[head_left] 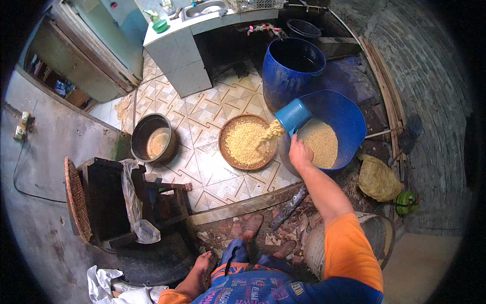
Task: The person scoops yellow grains from a large metal pot using a blue plastic scoop and pours them into a blue plastic barrel. The person repeats this scooping and pouring action multiple times.
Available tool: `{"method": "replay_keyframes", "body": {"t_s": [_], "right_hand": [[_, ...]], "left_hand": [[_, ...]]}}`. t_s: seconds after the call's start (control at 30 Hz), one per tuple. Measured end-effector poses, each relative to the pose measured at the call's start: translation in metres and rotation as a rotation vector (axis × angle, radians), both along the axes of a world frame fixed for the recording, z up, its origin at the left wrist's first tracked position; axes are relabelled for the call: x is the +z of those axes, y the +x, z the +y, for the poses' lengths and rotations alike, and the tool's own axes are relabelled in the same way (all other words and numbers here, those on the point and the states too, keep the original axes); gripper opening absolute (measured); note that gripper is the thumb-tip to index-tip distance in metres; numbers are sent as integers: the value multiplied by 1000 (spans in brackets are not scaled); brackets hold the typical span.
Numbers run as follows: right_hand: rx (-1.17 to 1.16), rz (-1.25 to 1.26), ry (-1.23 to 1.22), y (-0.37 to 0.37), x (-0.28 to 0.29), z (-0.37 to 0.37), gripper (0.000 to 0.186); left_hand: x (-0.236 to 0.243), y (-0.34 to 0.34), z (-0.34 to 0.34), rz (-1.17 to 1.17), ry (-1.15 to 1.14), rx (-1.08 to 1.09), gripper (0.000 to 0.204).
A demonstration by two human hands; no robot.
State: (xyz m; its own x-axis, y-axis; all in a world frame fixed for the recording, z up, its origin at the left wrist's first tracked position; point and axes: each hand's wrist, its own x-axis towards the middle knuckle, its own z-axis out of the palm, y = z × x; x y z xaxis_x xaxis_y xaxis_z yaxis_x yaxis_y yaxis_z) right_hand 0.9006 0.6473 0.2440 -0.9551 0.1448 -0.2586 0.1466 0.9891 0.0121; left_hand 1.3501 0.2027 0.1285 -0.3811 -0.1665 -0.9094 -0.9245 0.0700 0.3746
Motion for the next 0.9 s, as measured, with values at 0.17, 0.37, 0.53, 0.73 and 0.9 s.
{"method": "replay_keyframes", "body": {"t_s": [0.17,0.37,0.53,0.73,0.9], "right_hand": [[6,149,18,-12,39,-5,58],[-47,242,-147,8,64,12,69],[-74,771,-864,84,7,78,65],[-848,765,-1726,274,62,142,66],[-1435,1113,-1474,441,33,227,51]], "left_hand": [[2,-18,7,-51,66,7,43],[14,-39,15,12,28,-100,43],[-23,-48,18,31,72,-246,43],[-19,-72,39,-11,63,-340,43],[1,-96,82,-64,107,-518,40]]}}
